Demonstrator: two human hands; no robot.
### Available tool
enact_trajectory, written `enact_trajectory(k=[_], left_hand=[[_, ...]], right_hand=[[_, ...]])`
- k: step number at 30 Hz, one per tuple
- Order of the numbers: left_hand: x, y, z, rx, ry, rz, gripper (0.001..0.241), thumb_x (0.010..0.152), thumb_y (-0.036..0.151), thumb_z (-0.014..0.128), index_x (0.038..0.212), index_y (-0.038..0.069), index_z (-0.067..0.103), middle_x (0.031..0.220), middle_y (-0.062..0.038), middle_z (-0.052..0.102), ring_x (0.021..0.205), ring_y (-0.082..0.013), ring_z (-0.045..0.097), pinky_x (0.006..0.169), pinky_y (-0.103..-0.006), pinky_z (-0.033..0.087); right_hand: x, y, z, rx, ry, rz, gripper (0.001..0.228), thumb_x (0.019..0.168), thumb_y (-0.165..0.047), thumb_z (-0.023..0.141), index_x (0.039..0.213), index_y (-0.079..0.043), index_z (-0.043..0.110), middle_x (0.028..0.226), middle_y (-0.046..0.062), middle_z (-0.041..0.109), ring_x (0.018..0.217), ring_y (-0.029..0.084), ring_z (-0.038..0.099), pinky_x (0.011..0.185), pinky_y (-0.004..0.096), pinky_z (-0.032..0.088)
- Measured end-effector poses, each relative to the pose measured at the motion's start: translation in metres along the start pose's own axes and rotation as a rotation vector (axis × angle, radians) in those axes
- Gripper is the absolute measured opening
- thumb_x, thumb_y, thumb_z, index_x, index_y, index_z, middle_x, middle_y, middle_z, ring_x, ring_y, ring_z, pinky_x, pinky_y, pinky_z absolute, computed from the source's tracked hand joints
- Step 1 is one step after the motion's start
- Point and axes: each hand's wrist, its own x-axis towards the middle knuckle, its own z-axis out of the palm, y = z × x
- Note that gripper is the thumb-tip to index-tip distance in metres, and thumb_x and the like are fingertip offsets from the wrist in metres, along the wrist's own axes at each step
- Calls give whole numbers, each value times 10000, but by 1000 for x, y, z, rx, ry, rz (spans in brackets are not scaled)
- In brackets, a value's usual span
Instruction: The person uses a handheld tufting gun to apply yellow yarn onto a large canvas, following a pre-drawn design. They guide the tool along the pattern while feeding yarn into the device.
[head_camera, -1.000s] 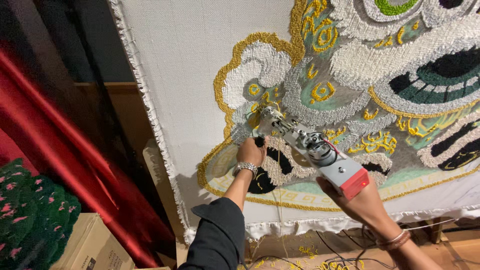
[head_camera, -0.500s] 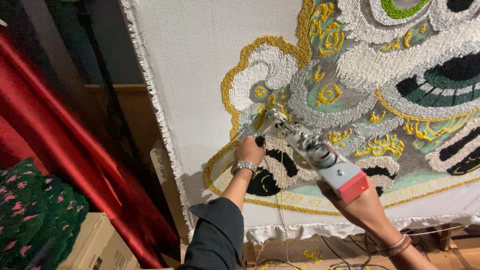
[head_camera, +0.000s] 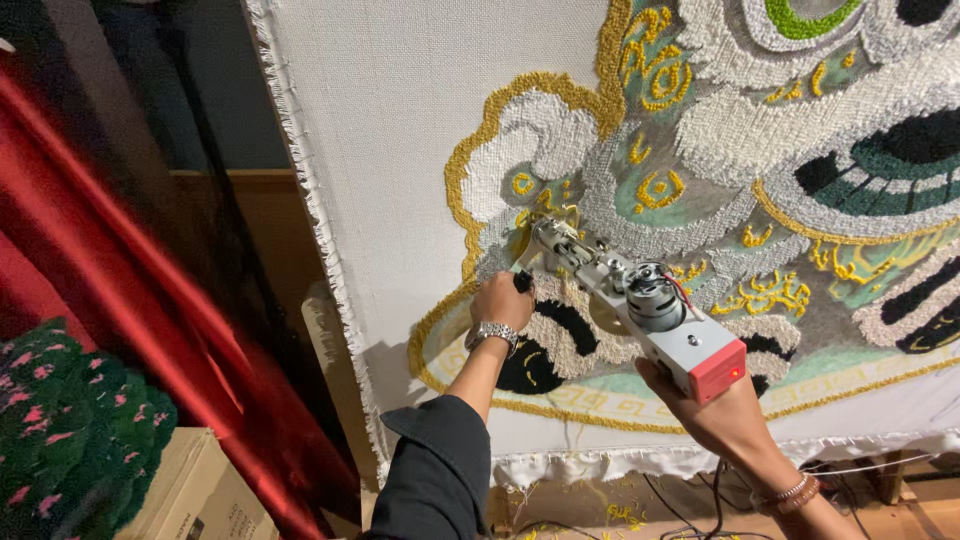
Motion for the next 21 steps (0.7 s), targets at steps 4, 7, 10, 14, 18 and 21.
enact_trajectory(k=[4, 7, 10, 14, 18, 21], left_hand=[[-3, 3, -10, 36, 19, 12, 364, 856, 352, 749, 1101, 82, 745, 1091, -212, 729, 1012, -404, 703, 863, -511, 571], [-7, 10, -19, 36, 18, -13, 371, 844, 369, 747, 1080, 84, 728, 1088, -220, 719, 1006, -420, 696, 849, -523, 570], [-8, 13, -27, 70, -11, -16, 365, 843, 394, 738, 1032, 82, 742, 1083, -226, 726, 1007, -421, 703, 859, -516, 574], [-5, 12, -30, 90, -3, 13, 333, 842, 371, 715, 1018, 91, 752, 1068, -229, 729, 997, -420, 709, 857, -511, 571], [1, 8, -24, 110, 94, 52, 276, 896, 322, 658, 1001, 95, 772, 1042, -225, 742, 989, -410, 718, 859, -508, 563], [4, 7, -29, 142, 68, 48, 272, 885, 318, 673, 1008, 94, 764, 1037, -208, 745, 985, -392, 722, 837, -496, 571]], right_hand=[[-2, 6, 9, 38, 34, 38, 283, 829, -236, 767, 993, -16, 699, 767, 62, 702, 638, 184, 646, 577, 346, 512], [-7, 9, 19, 218, 75, 174, 275, 849, -242, 756, 939, 3, 669, 718, 71, 635, 576, 172, 571, 509, 340, 450], [-16, 5, 28, 410, 12, 600, 332, 919, -267, 751, 816, 18, 617, 593, 123, 517, 442, 208, 439, 415, 371, 328], [-20, -11, 37, 719, 86, 758, 291, 889, -275, 745, 833, -31, 596, 590, 41, 488, 443, 151, 437, 374, 333, 365], [-20, -28, 45, 906, 149, 797, 274, 872, -293, 737, 880, -55, 603, 590, -7, 438, 456, 130, 416, 359, 323, 321], [-21, -32, 45, 964, 141, 814, 289, 871, -316, 719, 906, -53, 604, 577, 17, 418, 461, 150, 412, 372, 339, 330]])
